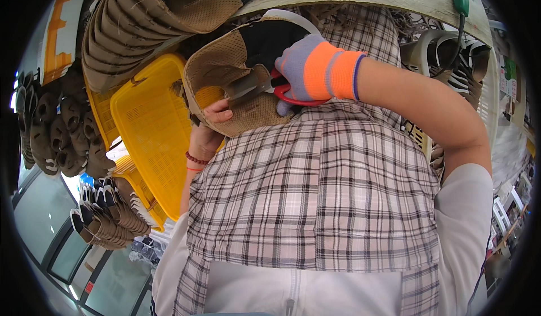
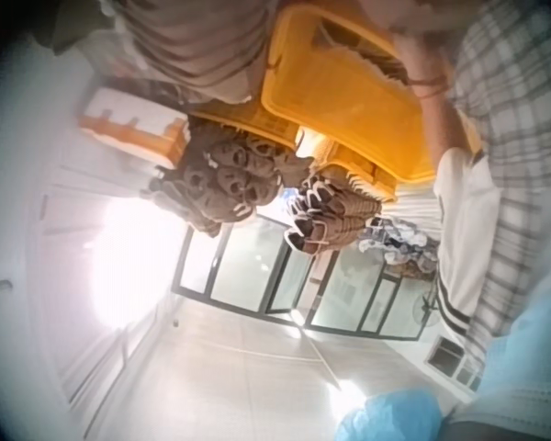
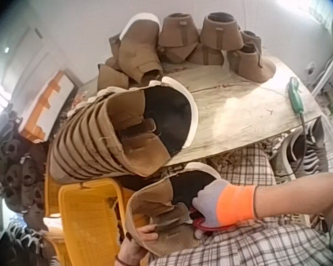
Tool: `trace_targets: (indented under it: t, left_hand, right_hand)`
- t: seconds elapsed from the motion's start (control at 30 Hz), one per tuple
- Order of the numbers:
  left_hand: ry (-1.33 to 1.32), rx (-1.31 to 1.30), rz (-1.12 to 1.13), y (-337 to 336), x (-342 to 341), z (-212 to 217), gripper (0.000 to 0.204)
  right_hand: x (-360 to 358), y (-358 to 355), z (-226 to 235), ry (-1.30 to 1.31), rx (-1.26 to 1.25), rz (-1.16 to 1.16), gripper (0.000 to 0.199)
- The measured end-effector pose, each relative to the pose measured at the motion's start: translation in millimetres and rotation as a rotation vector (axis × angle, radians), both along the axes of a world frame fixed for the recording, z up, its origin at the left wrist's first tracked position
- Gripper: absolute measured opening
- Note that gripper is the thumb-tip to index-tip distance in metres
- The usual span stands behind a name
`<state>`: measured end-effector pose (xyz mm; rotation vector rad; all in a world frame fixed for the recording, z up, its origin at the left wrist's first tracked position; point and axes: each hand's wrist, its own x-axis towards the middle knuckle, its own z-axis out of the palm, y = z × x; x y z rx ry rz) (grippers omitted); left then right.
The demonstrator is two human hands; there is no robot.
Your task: The person repeatedly trims the inner lining of brown shoe uppers using shears. They pick up each upper from a pile, hold it open, cut along the inner edge, and place it back on the pile. The process is repeated for multiple uppers throughout the clip.
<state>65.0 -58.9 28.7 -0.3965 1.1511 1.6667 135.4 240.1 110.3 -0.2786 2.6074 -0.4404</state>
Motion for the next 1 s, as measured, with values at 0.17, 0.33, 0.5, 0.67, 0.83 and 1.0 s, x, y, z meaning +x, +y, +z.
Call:
trace_targets:
  t: [0.17,0.33,0.5,0.67,0.83,1.0]
  left_hand:
    - [-0.005,0.004,0.006,5.3,1.4,5.8,0.038]
    - [0.005,0.011,-0.019,4.5,0.6,4.7,0.039]
    - [0.034,-0.015,-0.044,3.8,0.3,4.2,0.035]
    - [0.326,0.146,-0.04,1.0,-17.3,-6.7,0.026]
    - [0.282,0.19,0.301,39.3,-20.0,9.5,0.024]
    - [0.35,0.236,0.226,28.3,-39.3,-15.5,0.02]
  right_hand:
    - [-2.5,-4.1,0.7,-0.064,0.035,0.003,0.042]
    - [-1.6,-7.4,5.6,-0.106,0.07,-0.005,0.042]
    - [-4.5,-1.1,16.0,-0.242,0.064,-0.054,0.047]
    - [-9.4,25.3,9.5,-0.454,-0.059,-0.056,0.054]
    - [-41.7,36.3,-16.3,-0.766,-0.346,0.027,0.035]
    - [-60.9,34.2,-17.7,-0.824,-0.504,0.068,0.051]
